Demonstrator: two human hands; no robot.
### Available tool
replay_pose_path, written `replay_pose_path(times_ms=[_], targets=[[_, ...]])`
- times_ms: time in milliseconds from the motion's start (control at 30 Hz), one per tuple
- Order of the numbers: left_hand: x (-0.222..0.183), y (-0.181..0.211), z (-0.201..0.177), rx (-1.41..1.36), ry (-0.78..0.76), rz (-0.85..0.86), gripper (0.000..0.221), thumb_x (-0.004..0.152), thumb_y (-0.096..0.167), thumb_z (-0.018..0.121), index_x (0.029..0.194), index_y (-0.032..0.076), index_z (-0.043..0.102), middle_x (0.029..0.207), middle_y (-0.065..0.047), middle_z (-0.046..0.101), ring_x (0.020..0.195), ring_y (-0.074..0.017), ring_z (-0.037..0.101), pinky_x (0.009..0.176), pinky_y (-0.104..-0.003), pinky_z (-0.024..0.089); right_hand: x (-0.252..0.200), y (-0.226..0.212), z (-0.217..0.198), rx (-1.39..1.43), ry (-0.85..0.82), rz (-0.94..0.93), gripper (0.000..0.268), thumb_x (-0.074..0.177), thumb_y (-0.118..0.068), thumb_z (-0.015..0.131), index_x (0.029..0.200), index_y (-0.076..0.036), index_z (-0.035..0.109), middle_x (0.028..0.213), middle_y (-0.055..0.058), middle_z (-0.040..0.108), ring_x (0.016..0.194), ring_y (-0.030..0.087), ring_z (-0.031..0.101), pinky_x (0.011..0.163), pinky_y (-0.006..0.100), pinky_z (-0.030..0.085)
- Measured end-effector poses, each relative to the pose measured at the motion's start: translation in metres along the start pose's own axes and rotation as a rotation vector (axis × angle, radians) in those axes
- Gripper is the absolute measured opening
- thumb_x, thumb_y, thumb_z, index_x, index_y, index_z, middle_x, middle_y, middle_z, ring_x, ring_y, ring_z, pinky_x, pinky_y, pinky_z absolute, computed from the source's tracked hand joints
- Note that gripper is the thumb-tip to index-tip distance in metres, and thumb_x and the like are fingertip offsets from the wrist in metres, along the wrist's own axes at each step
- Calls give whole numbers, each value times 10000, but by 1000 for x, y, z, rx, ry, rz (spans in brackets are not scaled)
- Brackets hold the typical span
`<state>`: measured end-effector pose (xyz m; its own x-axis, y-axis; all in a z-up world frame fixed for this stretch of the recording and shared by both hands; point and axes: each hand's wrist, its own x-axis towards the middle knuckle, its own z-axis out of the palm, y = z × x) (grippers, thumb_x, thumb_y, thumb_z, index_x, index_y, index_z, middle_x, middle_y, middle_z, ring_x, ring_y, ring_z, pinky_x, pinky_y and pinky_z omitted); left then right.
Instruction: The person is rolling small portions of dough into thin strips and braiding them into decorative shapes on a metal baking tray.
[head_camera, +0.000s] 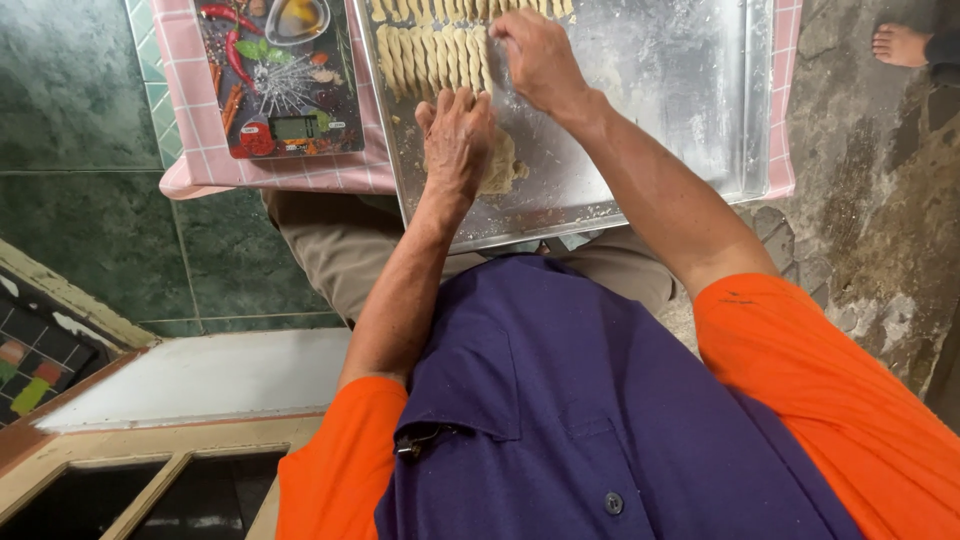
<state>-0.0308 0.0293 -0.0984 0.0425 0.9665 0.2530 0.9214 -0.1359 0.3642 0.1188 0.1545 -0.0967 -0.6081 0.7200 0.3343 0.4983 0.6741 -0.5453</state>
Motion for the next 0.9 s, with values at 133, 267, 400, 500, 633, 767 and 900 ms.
replay_pose_path(times_ms=[133, 267, 400, 500, 633, 767, 900], targets=[[-7, -1, 1, -26, -150, -36, 174, 1013, 278, 606, 1014, 122, 683, 941, -26, 553, 928, -232, 477, 849, -461, 319, -47, -10, 2, -75, -112, -50, 158, 1028, 43, 612, 1132, -36, 700, 1144, 153, 692, 1047, 310, 644, 913, 395, 580], [-14, 4, -5, -43, -125, -37, 259, 1002, 345, 622, 1103, 111, 669, 1009, -50, 522, 993, -259, 484, 866, -504, 334, -65, -28, -12, -117, -103, -177, 283, 1070, -305, 707, 1181, -46, 727, 1197, 160, 643, 1060, 321, 585, 880, 405, 566], [-18, 6, -11, -45, -110, -38, 270, 972, 356, 629, 1107, 128, 682, 1027, -45, 513, 989, -245, 491, 872, -494, 336, -67, -30, -12, -214, -118, -234, 280, 1002, -155, 641, 1260, -59, 694, 1234, 175, 587, 1082, 334, 562, 911, 412, 568], [-17, 7, -17, -86, -138, -53, 280, 966, 368, 647, 1091, 123, 701, 1069, -52, 528, 1036, -254, 495, 892, -510, 328, -67, -28, -9, -273, -128, -246, 443, 859, 59, 769, 1270, -75, 672, 1252, 171, 559, 1075, 333, 537, 920, 406, 563], [-20, 1, -9, -146, -133, -68, 201, 974, 294, 623, 995, 122, 725, 1079, -51, 581, 1076, -261, 523, 899, -522, 288, -65, -31, -5, -341, -200, -184, 399, 903, -111, 757, 1280, -86, 629, 1244, 155, 540, 1088, 332, 498, 925, 414, 531], [-21, 3, -20, -168, -95, -70, 195, 986, 255, 555, 927, 136, 697, 1037, -41, 549, 1037, -249, 503, 874, -505, 283, -60, -39, -1, -307, -130, -158, 327, 886, -42, 691, 1212, -52, 671, 1185, 149, 581, 1068, 328, 528, 914, 395, 527], [-25, -2, -23, -170, -90, -103, 233, 1027, 298, 559, 980, 159, 739, 1104, -54, 602, 1072, -270, 525, 883, -495, 286, -59, -36, 17, -135, -12, 60, 173, 983, -236, 764, 972, -63, 758, 1031, 88, 615, 969, 257, 508, 861, 369, 470]])
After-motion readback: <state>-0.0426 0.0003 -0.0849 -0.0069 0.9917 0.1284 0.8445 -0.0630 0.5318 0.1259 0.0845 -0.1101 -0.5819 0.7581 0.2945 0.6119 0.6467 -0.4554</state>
